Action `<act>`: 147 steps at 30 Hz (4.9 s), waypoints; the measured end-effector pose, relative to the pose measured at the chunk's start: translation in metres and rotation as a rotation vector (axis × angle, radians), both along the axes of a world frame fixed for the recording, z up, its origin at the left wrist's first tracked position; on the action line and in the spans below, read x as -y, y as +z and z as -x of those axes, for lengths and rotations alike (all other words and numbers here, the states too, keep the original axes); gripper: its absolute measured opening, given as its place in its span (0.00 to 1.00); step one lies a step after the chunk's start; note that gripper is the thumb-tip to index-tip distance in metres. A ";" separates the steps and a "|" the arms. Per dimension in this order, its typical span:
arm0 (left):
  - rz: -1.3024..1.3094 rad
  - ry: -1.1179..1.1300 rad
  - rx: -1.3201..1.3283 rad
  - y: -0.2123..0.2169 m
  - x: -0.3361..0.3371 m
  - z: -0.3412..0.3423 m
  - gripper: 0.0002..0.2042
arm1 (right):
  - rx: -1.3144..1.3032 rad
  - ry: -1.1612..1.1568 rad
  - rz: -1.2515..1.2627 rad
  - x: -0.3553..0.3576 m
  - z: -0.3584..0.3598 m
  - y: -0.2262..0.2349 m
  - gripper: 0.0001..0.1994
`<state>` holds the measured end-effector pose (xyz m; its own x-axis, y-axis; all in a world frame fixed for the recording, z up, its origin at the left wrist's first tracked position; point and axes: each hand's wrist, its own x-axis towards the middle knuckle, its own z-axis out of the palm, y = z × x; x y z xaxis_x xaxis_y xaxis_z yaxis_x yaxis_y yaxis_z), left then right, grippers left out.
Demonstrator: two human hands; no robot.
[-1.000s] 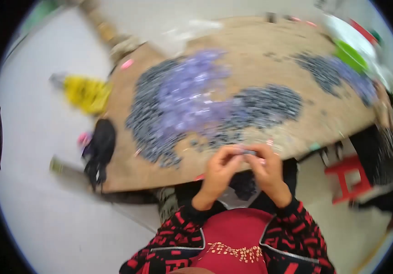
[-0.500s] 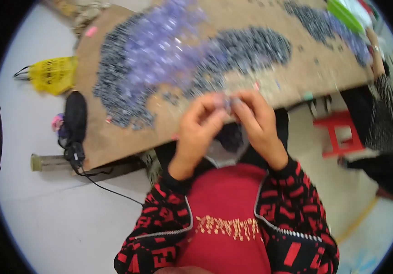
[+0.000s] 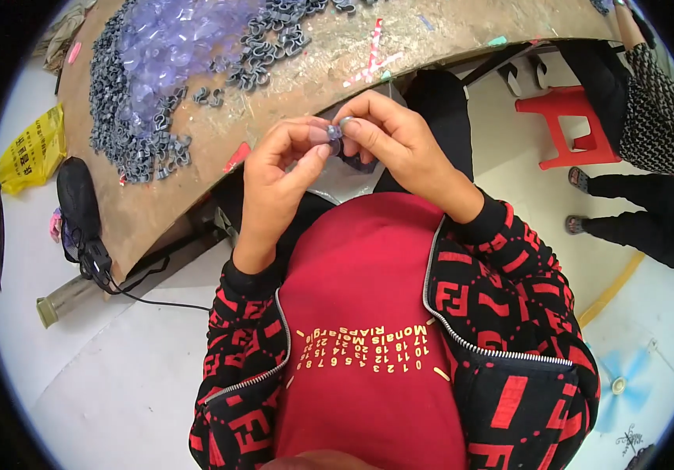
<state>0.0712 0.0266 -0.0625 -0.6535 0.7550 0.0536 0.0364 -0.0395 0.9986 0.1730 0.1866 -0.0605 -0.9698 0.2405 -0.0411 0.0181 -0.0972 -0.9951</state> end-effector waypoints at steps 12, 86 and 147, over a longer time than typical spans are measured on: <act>0.258 0.015 -0.121 0.010 0.005 0.014 0.13 | 0.191 0.057 -0.179 -0.014 0.003 -0.026 0.11; -0.044 0.582 0.025 0.012 0.004 0.118 0.09 | -0.095 -0.150 0.080 -0.014 0.093 -0.010 0.10; -0.342 0.317 0.286 0.038 -0.035 0.030 0.10 | -0.396 -0.148 -0.110 -0.006 0.079 0.029 0.10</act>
<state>0.0414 0.0617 -0.0245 -0.8708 0.4892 0.0485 -0.1716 -0.3949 0.9026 0.0939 0.1930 -0.0318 -0.8603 0.3600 0.3609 -0.3735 0.0365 -0.9269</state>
